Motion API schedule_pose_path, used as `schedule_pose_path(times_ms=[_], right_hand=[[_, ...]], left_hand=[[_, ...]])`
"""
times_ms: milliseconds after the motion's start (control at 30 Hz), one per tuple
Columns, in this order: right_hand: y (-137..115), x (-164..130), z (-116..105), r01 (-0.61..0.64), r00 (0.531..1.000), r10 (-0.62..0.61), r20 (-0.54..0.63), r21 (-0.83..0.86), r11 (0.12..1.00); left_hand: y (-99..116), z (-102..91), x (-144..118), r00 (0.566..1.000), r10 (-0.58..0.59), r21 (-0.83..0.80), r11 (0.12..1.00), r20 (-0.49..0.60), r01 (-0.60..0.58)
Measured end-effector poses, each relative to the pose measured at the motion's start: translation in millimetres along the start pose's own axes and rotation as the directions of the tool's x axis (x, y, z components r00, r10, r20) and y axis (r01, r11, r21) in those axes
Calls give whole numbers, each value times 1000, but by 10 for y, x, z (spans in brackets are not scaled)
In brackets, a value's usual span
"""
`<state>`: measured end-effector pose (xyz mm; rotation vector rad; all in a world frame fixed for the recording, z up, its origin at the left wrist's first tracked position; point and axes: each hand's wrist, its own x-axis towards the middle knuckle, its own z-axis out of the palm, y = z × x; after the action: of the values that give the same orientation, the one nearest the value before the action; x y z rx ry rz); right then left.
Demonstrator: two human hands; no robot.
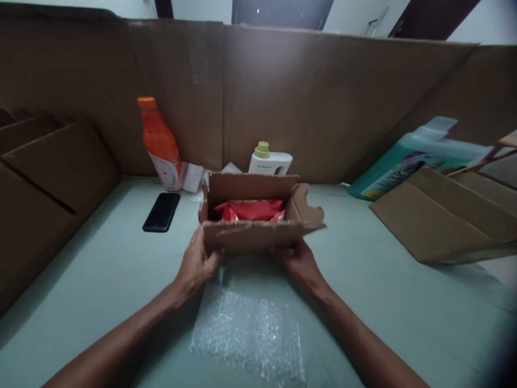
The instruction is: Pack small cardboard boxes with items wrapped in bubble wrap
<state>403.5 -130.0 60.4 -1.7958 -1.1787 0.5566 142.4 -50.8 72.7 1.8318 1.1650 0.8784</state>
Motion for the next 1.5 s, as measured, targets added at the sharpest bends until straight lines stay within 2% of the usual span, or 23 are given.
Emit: schedule_pose_path(times_ms=[67, 133, 233, 300, 333, 400, 467, 500, 533, 567, 600, 667, 700, 767, 867, 1000, 1133, 1167, 1267, 1333, 1433, 1500], right_hand=[[-82, 152, 43, 4, 1000, -4, 3, 20, 1000], [-72, 133, 17, 47, 999, -47, -17, 13, 999], [-25, -265, -112, 129, 988, -135, -79, -79, 989], [-71, -679, -158, 245, 963, -263, -64, -206, 947], [-124, -888, -144, 331, 939, -344, -3, -260, 907], [-256, -1243, -45, 517, 855, -471, 217, -304, 800], [-341, -1474, 68, 641, 743, -487, 459, -278, 715], [-340, -1547, 89, 668, 700, -462, 544, -269, 694], [-306, -1600, 70, 673, 684, -433, 587, -277, 686], [-242, -1645, 8, 662, 696, -415, 586, -301, 686], [-157, -1687, -91, 640, 729, -409, 548, -334, 692], [19, -1781, -342, 575, 809, -421, 411, -406, 710], [86, -1831, -457, 549, 833, -428, 351, -429, 717], [143, -1918, -592, 536, 844, -436, 313, -439, 722], [78, -1934, -512, 557, 826, -430, 364, -415, 719], [-70, -1737, -298, 546, 830, -437, 348, -342, 765], [-168, -1655, -403, 469, 866, -383, 321, -261, 844], [-169, -1675, -456, 479, 855, -381, 352, -257, 839], [-91, -1765, -556, 569, 774, -389, 499, -281, 773], [-4, -1804, -537, 593, 759, -398, 515, -297, 748], [58, -1796, -441, 518, 828, -409, 384, -242, 820], [1, -1771, -401, 409, 888, -367, 276, -113, 906]], left_hand=[[50, -81, 175, 1000, -5, 55, 999, 28, 3], [27, -188, 191, 1000, 8, 127, 992, 25, -11], [-50, -364, -150, 993, 113, 259, 960, -20, -104], [-66, -414, -535, 971, 234, 337, 912, 44, -235], [-62, -403, -728, 948, 292, 361, 877, 124, -318], [-48, -320, -1041, 877, 354, 365, 809, 323, -461], [-58, -220, -1202, 816, 328, 343, 785, 477, -516], [-77, -188, -1224, 802, 300, 332, 793, 516, -511], [-104, -177, -1216, 796, 276, 317, 809, 539, -495], [-135, -188, -1189, 791, 262, 294, 827, 553, -479], [-168, -216, -1153, 783, 259, 264, 843, 565, -469], [-222, -302, -1092, 759, 275, 201, 861, 590, -467], [-238, -345, -1079, 750, 284, 177, 865, 597, -469], [-246, -400, -1088, 749, 294, 162, 868, 593, -469], [-212, -413, -1155, 758, 290, 194, 857, 584, -477], [-177, -423, -1242, 750, 271, 250, 829, 603, -500], [-223, -483, -1295, 770, 273, 279, 820, 577, -500], [-244, -494, -1307, 776, 276, 284, 819, 566, -498], [-302, -499, -1343, 781, 289, 297, 808, 554, -509], [-317, -476, -1360, 775, 295, 305, 796, 558, -523], [-288, -419, -1367, 762, 303, 313, 778, 572, -544], [-251, -386, -1359, 751, 324, 303, 768, 575, -564]])
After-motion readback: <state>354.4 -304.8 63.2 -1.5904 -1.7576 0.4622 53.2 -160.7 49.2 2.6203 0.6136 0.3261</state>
